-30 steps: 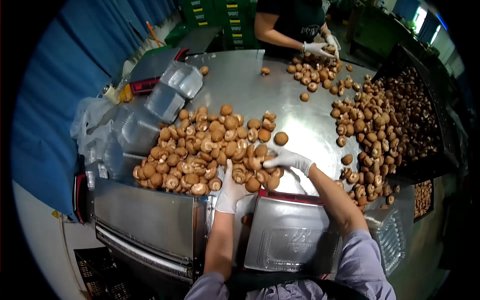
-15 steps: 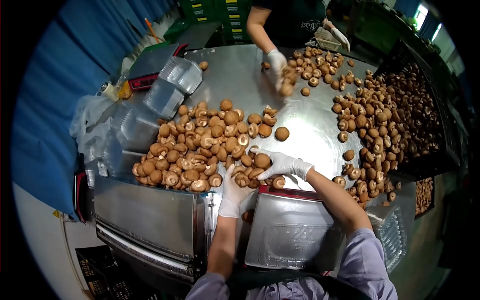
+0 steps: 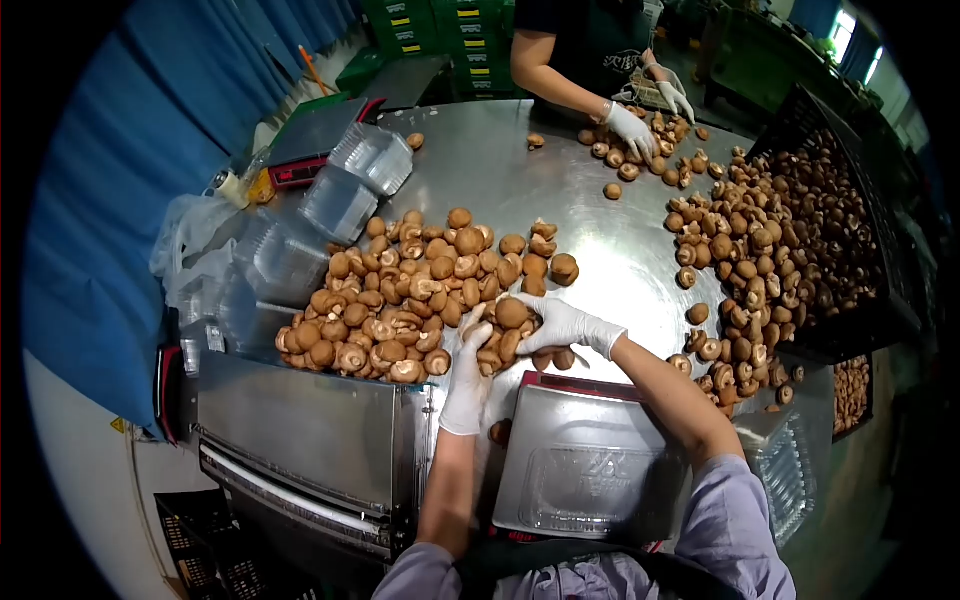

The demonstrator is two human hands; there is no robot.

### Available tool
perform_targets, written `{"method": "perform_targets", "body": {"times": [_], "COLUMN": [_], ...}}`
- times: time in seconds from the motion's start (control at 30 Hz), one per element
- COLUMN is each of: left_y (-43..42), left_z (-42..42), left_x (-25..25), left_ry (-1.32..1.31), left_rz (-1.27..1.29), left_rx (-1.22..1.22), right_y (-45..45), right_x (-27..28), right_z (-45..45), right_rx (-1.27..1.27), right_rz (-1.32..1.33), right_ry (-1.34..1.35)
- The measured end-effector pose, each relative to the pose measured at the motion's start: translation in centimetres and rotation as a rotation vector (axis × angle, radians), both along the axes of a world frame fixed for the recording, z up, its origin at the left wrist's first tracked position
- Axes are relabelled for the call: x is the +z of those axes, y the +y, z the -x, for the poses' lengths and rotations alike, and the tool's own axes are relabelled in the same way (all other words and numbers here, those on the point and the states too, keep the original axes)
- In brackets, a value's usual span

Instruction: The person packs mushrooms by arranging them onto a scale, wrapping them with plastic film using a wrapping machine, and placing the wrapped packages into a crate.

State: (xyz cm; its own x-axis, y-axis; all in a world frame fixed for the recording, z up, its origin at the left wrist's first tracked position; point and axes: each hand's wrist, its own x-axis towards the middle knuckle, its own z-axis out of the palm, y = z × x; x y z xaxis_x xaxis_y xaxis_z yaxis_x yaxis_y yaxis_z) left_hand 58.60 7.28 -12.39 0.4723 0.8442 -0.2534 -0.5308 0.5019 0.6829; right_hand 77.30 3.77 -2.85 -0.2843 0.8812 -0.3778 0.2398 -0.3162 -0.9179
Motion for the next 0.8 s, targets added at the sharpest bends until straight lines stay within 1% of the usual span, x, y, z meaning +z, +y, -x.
{"method": "perform_targets", "body": {"times": [0.03, 0.07, 0.13, 0.17, 0.2, 0.27, 0.3, 0.37, 0.43, 0.47, 0.5, 0.53, 0.57, 0.6, 0.67, 0.73, 0.8], "left_y": [-0.3, -0.4, -0.2, -0.5, -0.8, -1.2, -1.7, -2.5, -4.4, -5.4, -6.9, -8.3, -9.6, -11.0, -13.5, -15.3, -16.9], "left_z": [-0.2, -0.2, -0.4, -0.6, -0.5, -0.5, -0.7, -0.9, -0.8, -0.9, -0.7, -0.6, -0.5, -0.3, 0.1, 0.6, 0.8], "left_x": [2.1, 2.7, 4.0, 5.3, 5.9, 7.4, 8.2, 9.2, 11.1, 11.6, 13.0, 13.4, 13.9, 14.3, 14.2, 14.6, 13.9], "left_ry": [0.058, 0.053, 0.206, 0.186, 0.181, 0.264, 0.243, 0.258, 0.239, 0.286, 0.265, 0.265, 0.266, 0.267, 0.315, 0.355, 0.302], "left_rz": [0.022, 0.012, -0.046, 0.003, -0.009, -0.069, -0.105, -0.144, -0.146, -0.231, -0.201, -0.188, -0.176, -0.165, -0.265, -0.259, -0.342], "left_rx": [0.038, 0.035, -0.002, -0.002, -0.003, -0.075, -0.072, -0.1, -0.148, -0.16, -0.205, -0.241, -0.279, -0.316, -0.392, -0.484, -0.505], "right_y": [0.4, 0.3, -0.2, -0.4, -0.9, -1.7, -1.9, -3.9, -6.8, -8.6, -10.3, -12.0, -13.9, -15.6, -19.0, -22.1, -24.2], "right_x": [-1.0, -1.5, -2.2, -2.3, -2.4, -1.9, -2.7, -0.1, 2.2, 4.2, 4.8, 5.1, 6.4, 6.2, 5.9, 5.1, 4.6], "right_z": [-0.3, -0.4, -0.5, -0.5, -0.6, -0.7, -1.0, -0.7, -0.3, 0.1, 0.3, 0.6, 0.9, 1.1, 1.7, 2.3, 3.0], "right_rx": [0.006, 0.003, -0.034, -0.065, -0.066, -0.097, -0.103, -0.126, -0.206, -0.249, -0.291, -0.333, -0.357, -0.383, -0.421, -0.464, -0.534], "right_rz": [0.156, 0.145, -0.091, -0.124, -0.136, -0.196, -0.264, -0.286, -0.215, -0.194, -0.215, -0.231, -0.156, -0.158, -0.189, -0.226, -0.21], "right_ry": [0.016, 0.011, 0.091, 0.11, 0.105, 0.178, 0.15, 0.18, 0.162, 0.169, 0.14, 0.116, 0.125, 0.136, 0.082, 0.021, 0.056]}}
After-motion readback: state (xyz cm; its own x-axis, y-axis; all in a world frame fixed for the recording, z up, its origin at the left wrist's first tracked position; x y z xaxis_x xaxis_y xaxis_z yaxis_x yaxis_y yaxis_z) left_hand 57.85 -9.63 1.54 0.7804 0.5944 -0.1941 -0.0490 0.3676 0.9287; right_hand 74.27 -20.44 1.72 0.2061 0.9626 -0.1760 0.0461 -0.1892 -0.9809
